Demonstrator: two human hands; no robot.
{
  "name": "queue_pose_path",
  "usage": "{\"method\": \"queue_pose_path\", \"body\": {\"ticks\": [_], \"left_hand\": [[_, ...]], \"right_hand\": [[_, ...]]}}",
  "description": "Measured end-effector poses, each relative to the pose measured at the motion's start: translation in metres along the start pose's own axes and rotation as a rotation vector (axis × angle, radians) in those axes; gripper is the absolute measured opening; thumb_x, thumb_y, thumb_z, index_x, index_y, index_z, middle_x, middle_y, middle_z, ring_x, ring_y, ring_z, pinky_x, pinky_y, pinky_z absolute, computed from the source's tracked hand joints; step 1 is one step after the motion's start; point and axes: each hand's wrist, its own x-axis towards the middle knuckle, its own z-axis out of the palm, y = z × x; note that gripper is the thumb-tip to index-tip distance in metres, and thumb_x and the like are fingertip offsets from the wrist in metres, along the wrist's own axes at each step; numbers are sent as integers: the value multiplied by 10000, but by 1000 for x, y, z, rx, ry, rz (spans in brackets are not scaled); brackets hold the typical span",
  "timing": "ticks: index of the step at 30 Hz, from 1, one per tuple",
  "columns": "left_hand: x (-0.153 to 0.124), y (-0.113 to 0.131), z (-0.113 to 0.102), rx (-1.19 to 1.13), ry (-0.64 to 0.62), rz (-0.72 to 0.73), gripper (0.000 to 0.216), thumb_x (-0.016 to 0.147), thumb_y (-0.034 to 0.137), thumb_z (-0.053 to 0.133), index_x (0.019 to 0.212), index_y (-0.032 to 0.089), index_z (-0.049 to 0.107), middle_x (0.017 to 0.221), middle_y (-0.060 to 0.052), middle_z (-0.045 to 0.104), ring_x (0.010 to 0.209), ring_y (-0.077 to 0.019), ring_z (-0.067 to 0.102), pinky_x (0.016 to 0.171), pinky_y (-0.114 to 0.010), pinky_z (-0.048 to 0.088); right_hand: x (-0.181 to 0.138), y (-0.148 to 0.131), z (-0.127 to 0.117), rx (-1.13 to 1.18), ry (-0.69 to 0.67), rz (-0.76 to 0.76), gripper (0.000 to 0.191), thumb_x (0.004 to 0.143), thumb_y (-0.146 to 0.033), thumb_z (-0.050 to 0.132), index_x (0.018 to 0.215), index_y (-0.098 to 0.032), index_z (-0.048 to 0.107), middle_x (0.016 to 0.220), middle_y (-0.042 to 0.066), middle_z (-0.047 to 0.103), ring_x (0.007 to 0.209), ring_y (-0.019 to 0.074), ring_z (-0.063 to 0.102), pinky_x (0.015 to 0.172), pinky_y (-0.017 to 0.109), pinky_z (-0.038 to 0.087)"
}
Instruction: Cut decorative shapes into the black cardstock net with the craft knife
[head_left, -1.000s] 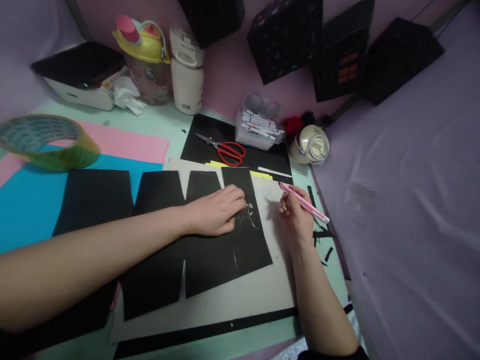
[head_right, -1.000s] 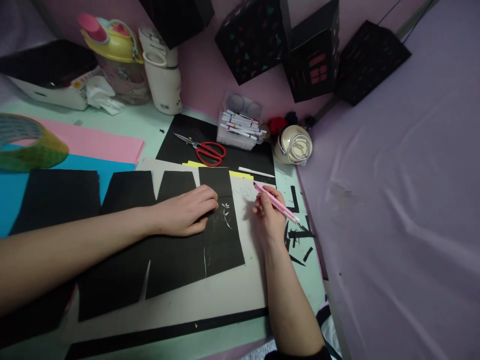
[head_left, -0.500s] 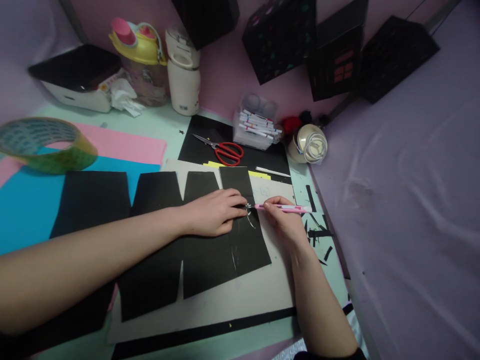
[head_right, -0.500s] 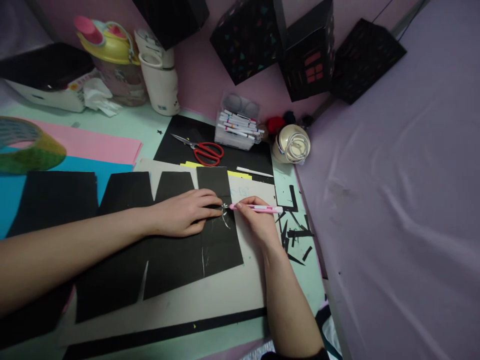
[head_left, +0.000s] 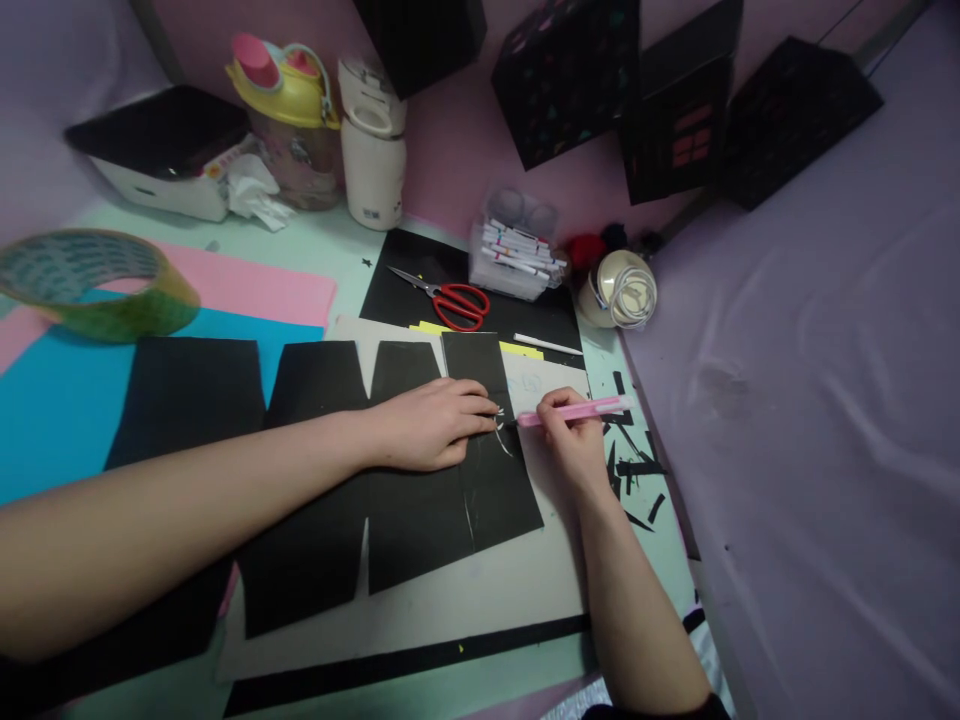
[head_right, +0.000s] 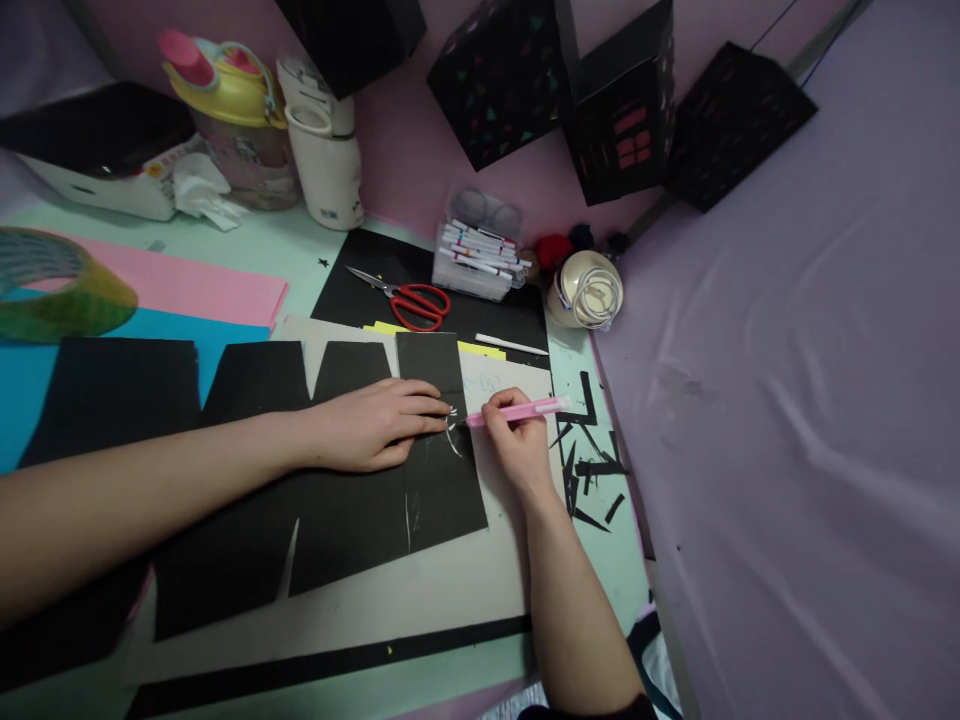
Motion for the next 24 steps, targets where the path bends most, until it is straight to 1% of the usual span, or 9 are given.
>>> {"method": "queue_pose_path", "body": {"ticks": [2, 4, 6, 13, 24], "left_hand": [[0, 0, 0, 4, -2, 1, 429, 829, 132, 502, 1236, 189, 626, 1312, -76, 603, 1236, -272, 480, 1009, -417, 411], [0, 0, 0, 2, 2, 2, 427, 828, 130, 504, 1233, 188, 628, 1304, -77, 607, 1233, -272, 483, 1010, -419, 411], [0, 0, 0, -4, 8, 4, 427, 824, 130, 510, 1229, 189, 630, 1294, -76, 612, 1228, -273, 489, 1005, -422, 415], [0, 0, 1, -3, 8, 4, 429, 825, 137, 507, 1234, 184, 629, 1294, -77, 612, 1234, -276, 484, 1004, -424, 414], [0, -1, 1, 20, -16, 0, 430, 835, 148, 487, 1243, 179, 620, 1317, -69, 600, 1240, -274, 470, 1007, -417, 403]], "right_hand": [[0, 0, 2, -3, -49, 10, 123, 834, -295, 626, 741, -215, 610, 650, -22, 574, 585, 128, 489, 583, 266, 384], [0, 0, 3, 3, -102, 45, 169, 842, -344, 635, 739, -210, 618, 631, -16, 587, 557, 125, 485, 564, 265, 380], [0, 0, 4, 16, -126, 80, 202, 828, -373, 659, 725, -206, 612, 608, -16, 591, 527, 119, 475, 541, 259, 373], [0, -1, 6, 40, -123, 106, 253, 806, -393, 692, 679, -191, 607, 533, -26, 571, 454, 99, 451, 476, 242, 352], [1, -3, 8, 82, -128, 94, 249, 801, -369, 709, 667, -185, 608, 550, -12, 609, 446, 103, 509, 473, 248, 403]]}}
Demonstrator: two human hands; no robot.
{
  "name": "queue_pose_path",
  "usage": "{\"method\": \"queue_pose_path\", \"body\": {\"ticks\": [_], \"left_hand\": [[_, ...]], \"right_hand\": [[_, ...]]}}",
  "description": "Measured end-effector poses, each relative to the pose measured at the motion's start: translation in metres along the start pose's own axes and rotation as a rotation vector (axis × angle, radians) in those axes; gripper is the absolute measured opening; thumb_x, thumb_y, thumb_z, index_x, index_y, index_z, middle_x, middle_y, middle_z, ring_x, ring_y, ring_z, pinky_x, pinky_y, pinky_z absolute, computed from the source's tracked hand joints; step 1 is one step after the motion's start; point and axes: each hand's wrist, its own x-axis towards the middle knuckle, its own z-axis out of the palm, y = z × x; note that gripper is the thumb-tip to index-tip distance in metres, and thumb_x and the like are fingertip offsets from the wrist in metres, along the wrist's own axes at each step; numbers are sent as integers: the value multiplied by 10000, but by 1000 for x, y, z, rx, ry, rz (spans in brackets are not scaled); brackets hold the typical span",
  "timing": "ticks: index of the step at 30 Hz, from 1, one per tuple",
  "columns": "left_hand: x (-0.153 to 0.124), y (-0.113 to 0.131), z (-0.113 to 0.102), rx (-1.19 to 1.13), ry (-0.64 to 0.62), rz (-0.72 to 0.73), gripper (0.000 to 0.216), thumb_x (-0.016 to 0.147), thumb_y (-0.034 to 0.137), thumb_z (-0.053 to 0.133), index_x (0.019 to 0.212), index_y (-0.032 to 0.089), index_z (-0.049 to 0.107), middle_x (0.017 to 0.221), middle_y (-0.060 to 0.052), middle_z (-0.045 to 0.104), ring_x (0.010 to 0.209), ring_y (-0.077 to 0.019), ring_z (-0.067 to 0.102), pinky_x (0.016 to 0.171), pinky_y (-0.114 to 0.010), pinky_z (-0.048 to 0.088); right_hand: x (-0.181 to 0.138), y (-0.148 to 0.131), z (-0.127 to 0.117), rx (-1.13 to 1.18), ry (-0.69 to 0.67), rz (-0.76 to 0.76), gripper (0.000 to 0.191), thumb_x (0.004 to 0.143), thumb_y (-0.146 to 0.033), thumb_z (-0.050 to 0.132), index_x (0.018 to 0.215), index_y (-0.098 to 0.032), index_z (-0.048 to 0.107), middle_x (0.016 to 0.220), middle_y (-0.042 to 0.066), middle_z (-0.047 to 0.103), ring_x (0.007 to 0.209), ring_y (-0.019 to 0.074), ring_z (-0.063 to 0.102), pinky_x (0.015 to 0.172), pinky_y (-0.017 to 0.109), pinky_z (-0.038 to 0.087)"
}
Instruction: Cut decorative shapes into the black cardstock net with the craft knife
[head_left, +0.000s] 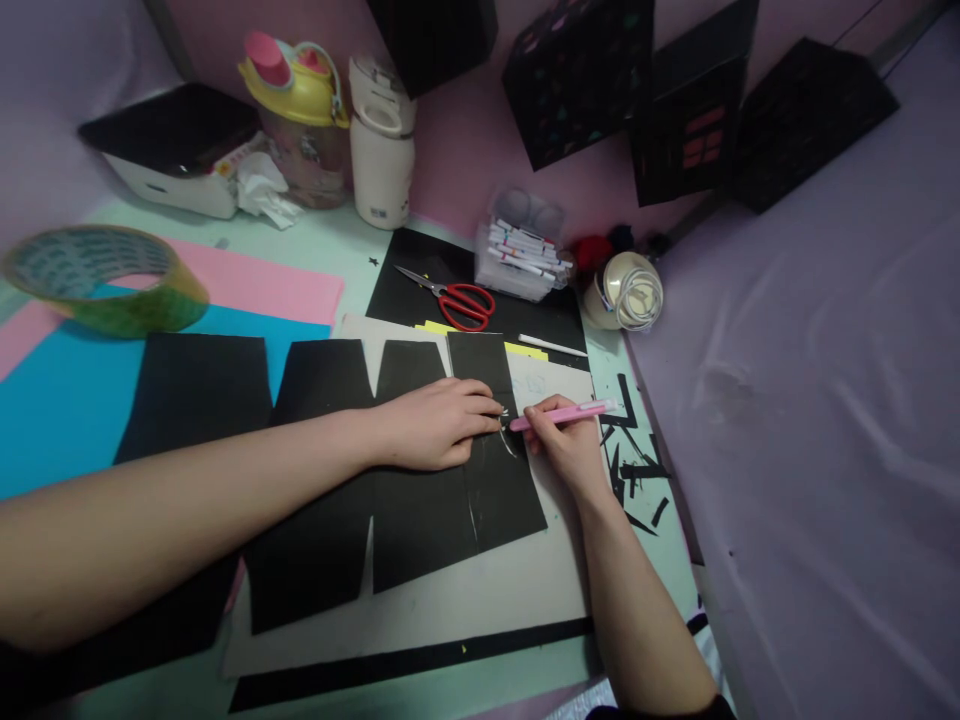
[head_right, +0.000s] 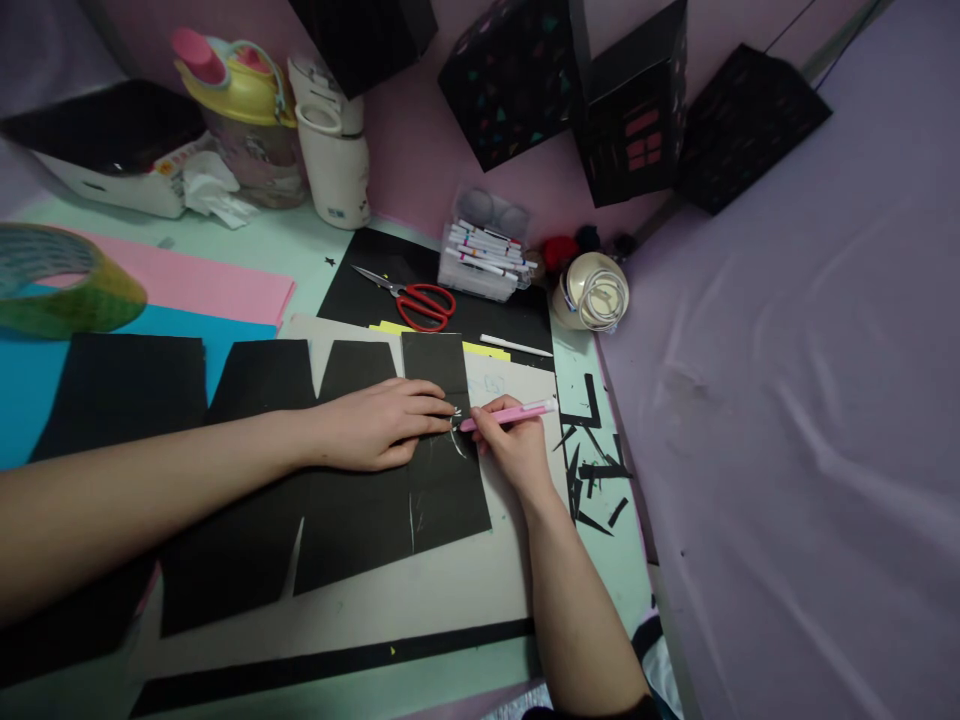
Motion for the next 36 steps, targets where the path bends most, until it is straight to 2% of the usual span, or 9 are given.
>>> {"method": "queue_pose_path", "body": {"ticks": [22, 28, 36], "left_hand": [[0, -1, 2, 37, -2, 3, 411, 845, 163, 504, 1239, 180, 619, 1315, -62, 597, 1238, -268, 465, 1001, -402, 397], [-2, 0, 4, 86, -24, 21, 399, 874, 187, 498, 1255, 226, 612, 1347, -58, 565, 1254, -278, 444, 980, -416, 398], [-2, 0, 4, 100, -35, 20, 391, 879, 198, 503, 1254, 227, 613, 1354, -56, 555, 1256, -281, 437, 976, -421, 396]], "right_hand": [[4, 6, 1, 57, 68, 0, 285, 797, -363, 712, 648, -178, 556, 539, -11, 632, 398, 87, 504, 408, 210, 366], [3, 7, -1, 48, 31, -12, 268, 811, -351, 701, 658, -171, 573, 540, -13, 630, 403, 83, 507, 417, 204, 371], [4, 4, -1, -5, 19, -8, 269, 819, -348, 686, 649, -171, 574, 541, -7, 636, 402, 85, 503, 428, 214, 384]]}}
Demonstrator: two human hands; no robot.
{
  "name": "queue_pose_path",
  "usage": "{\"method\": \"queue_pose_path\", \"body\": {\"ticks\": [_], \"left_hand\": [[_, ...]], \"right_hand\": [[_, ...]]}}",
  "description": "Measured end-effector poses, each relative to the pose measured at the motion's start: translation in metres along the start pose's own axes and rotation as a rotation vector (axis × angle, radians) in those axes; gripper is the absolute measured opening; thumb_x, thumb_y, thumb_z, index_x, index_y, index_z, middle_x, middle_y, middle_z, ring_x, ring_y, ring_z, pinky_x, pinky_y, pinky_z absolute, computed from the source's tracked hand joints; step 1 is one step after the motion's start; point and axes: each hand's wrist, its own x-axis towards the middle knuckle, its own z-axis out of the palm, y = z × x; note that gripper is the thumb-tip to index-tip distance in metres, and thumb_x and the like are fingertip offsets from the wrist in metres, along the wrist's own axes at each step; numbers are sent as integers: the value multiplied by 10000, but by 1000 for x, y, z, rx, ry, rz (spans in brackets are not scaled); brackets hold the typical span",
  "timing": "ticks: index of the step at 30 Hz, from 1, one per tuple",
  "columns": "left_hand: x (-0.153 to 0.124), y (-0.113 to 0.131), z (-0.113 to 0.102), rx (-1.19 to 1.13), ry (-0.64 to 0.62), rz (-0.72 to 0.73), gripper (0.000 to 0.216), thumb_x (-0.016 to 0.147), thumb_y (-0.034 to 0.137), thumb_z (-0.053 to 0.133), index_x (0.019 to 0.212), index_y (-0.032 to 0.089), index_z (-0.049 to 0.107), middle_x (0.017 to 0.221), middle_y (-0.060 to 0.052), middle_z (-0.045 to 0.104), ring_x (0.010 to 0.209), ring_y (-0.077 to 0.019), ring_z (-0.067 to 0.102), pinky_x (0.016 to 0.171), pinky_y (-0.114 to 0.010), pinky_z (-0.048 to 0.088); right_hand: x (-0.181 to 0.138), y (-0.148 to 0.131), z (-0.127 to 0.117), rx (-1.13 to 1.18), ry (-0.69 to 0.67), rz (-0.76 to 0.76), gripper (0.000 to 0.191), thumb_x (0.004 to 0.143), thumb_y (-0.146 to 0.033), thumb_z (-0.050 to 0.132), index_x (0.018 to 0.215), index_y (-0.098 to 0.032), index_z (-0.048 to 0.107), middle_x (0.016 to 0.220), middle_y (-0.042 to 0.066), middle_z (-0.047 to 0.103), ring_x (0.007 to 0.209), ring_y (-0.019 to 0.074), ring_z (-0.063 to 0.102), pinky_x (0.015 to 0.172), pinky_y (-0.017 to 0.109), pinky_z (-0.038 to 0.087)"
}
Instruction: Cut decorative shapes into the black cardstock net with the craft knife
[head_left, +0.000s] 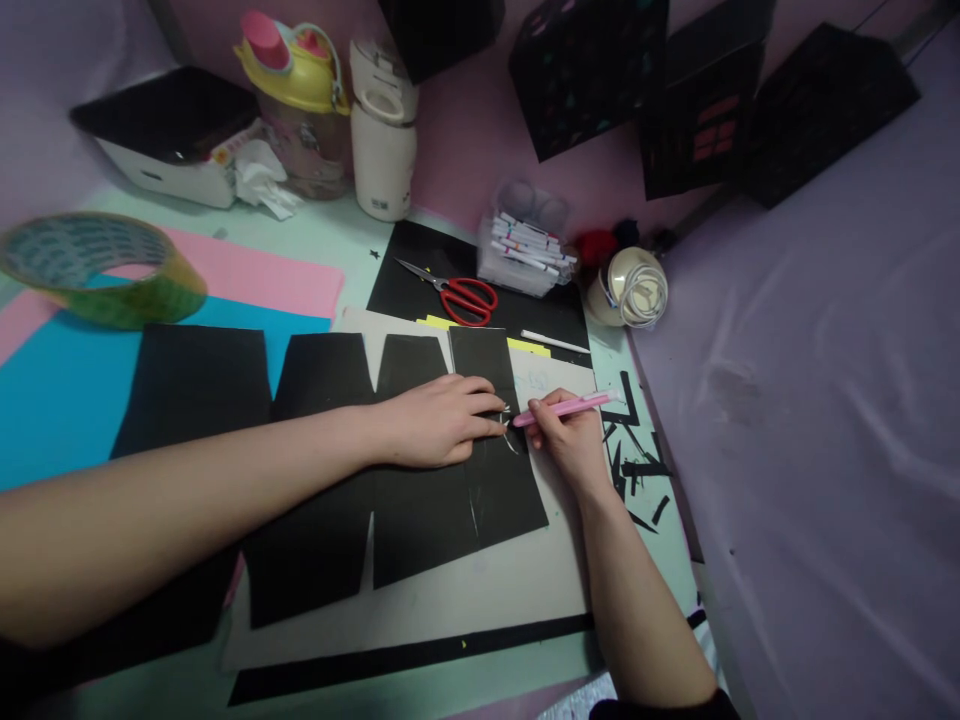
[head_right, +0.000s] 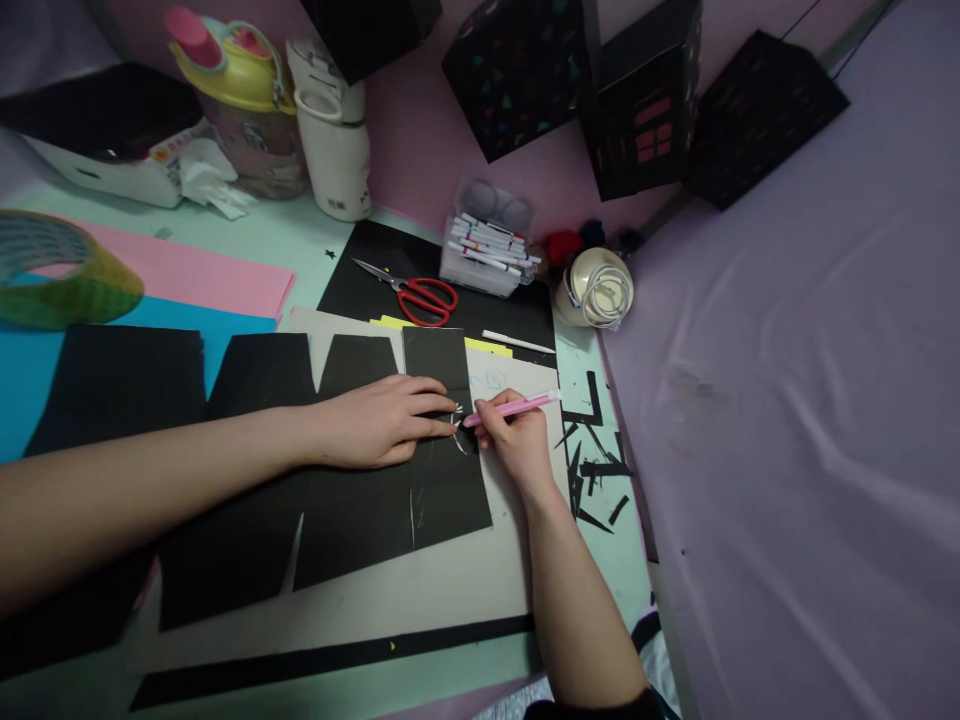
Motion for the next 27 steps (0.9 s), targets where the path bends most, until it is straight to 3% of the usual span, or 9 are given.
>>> {"method": "queue_pose_path", "body": {"ticks": [15, 27], "left_hand": [[2, 1, -2, -14, -24, -7, 393, 877, 182, 515, 1253, 235, 613, 1346, -59, 563, 1263, -277, 433, 987, -411, 377], [3, -1, -1, -50, -12, 7, 401, 870, 159, 502, 1247, 228, 621, 1330, -86, 571, 1259, -290, 439, 985, -431, 377]], "right_hand": [[6, 13, -5, 4, -72, -5, 280, 864, -449, 628, 773, -187, 587, 683, 22, 680, 495, 101, 499, 490, 233, 390], [5, 19, -3, 19, -76, -60, 285, 882, -474, 596, 814, -197, 580, 685, 2, 640, 523, 106, 501, 520, 235, 408]]}}
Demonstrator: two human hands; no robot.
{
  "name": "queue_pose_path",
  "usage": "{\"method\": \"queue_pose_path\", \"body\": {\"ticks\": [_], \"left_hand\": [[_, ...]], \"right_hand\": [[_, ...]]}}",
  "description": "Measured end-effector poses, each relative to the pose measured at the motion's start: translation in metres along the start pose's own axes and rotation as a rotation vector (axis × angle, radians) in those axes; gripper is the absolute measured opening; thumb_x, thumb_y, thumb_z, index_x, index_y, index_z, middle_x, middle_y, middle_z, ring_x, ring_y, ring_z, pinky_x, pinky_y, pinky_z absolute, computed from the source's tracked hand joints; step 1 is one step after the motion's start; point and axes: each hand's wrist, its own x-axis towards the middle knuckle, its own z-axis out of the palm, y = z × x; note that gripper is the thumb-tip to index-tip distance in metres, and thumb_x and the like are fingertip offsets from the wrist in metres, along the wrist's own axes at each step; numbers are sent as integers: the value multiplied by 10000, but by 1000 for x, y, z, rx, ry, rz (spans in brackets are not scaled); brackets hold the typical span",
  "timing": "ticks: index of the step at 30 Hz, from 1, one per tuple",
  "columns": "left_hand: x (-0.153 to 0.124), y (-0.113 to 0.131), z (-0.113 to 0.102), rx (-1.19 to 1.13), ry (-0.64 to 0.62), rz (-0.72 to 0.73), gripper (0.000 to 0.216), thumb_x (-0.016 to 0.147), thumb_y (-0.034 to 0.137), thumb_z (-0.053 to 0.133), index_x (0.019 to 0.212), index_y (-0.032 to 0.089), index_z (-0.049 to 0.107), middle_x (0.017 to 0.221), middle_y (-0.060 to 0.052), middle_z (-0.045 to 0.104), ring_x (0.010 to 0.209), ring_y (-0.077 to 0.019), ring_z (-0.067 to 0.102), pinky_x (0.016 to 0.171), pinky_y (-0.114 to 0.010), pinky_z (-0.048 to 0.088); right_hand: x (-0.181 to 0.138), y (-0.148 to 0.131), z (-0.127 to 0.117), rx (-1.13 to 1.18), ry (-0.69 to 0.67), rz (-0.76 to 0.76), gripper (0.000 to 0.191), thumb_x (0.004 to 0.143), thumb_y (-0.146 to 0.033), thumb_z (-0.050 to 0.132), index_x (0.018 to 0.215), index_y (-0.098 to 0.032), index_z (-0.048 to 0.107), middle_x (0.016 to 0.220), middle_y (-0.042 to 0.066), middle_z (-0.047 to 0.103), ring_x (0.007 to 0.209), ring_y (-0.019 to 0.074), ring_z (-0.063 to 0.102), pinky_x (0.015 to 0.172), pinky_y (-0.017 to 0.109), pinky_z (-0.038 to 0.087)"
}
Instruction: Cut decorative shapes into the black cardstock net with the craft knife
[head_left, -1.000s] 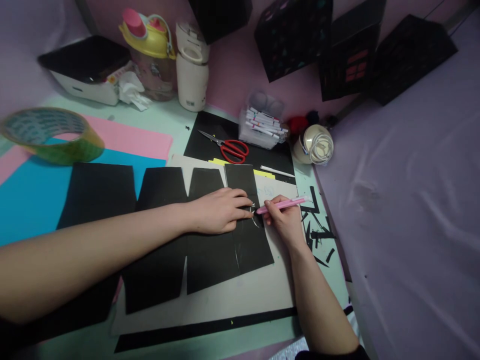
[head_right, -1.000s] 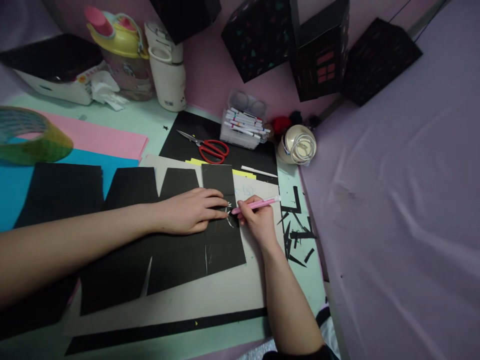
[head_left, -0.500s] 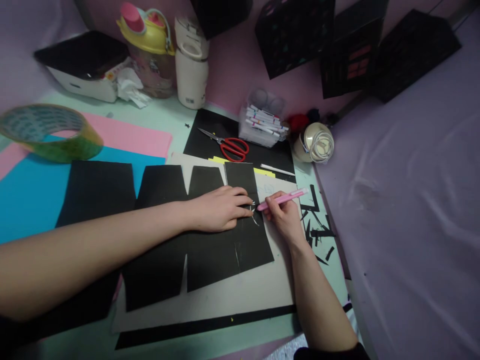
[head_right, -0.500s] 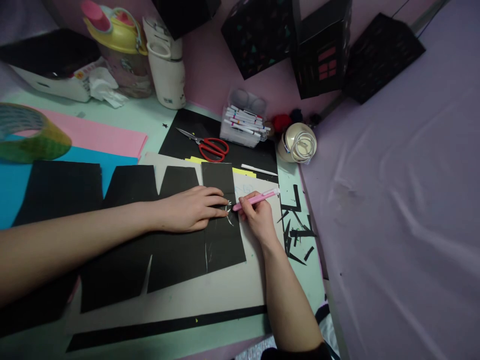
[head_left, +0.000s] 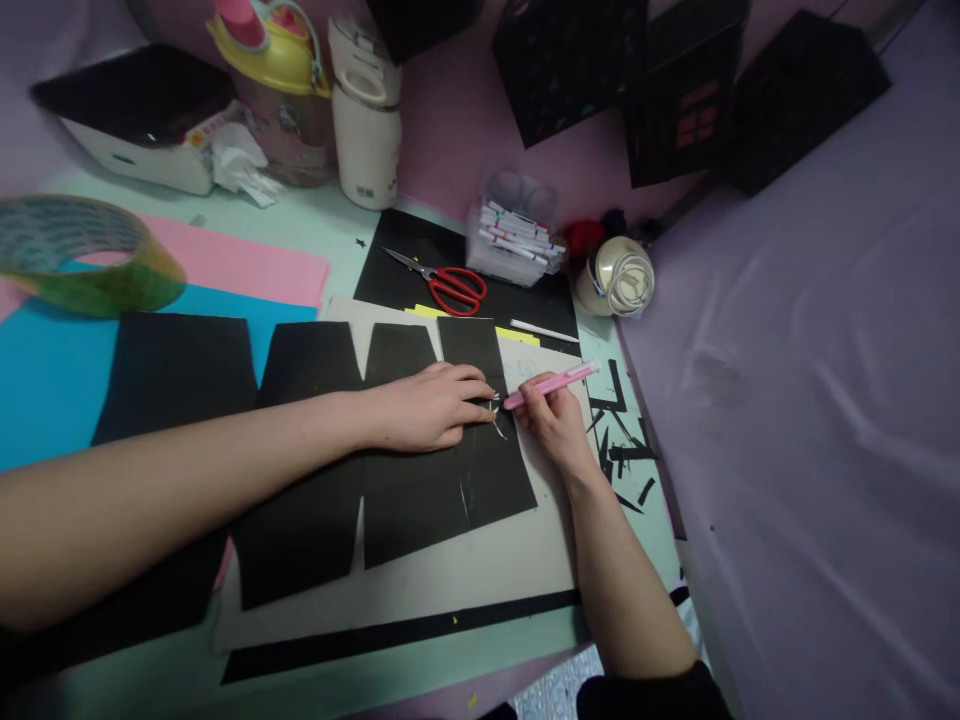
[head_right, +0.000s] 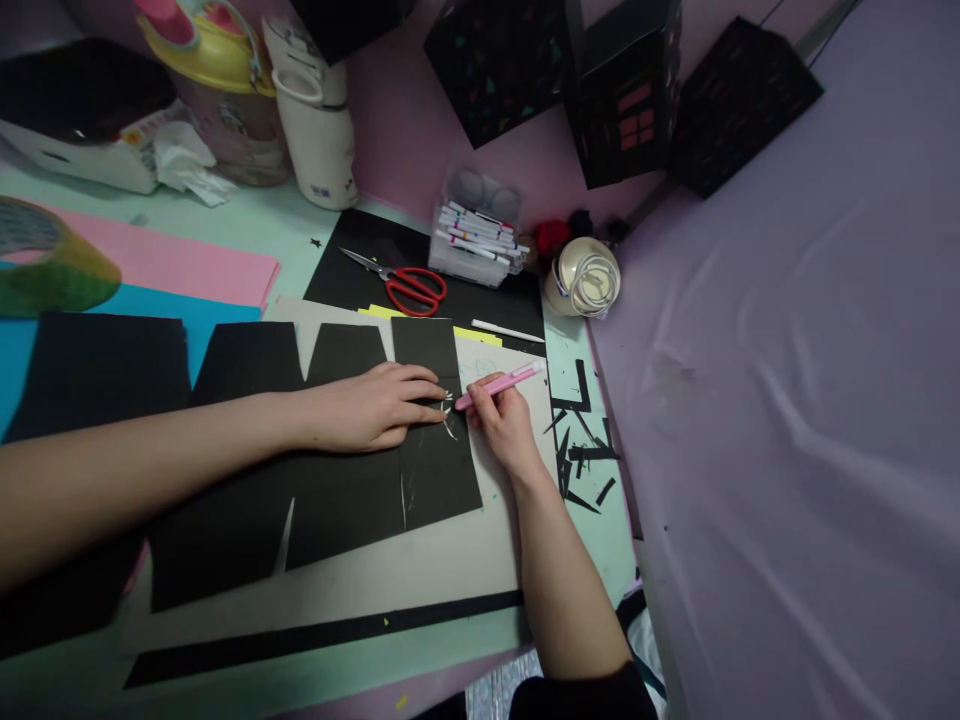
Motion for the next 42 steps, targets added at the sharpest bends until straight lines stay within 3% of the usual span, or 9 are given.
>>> {"method": "queue_pose_path", "body": {"ticks": [19, 42], "left_hand": [[0, 2, -3, 10, -26, -6, 401, 884, 170, 494, 1265, 210, 611, 1352, -89, 560, 1269, -296, 434, 998, -445, 376], [-1, 2, -1, -18, 25, 4, 395, 858, 146, 524, 1229, 224, 636, 1316, -88, 585, 1255, -293, 458, 976, -435, 403]], "right_hand": [[-1, -8, 0, -59, 16, -16, 302, 858, -458, 633, 727, -190, 587, 598, -21, 586, 495, 99, 478, 505, 229, 378], [-2, -14, 8, -15, 167, 32, 368, 831, -507, 635, 669, -198, 518, 555, -9, 625, 408, 87, 497, 418, 215, 396]]}}
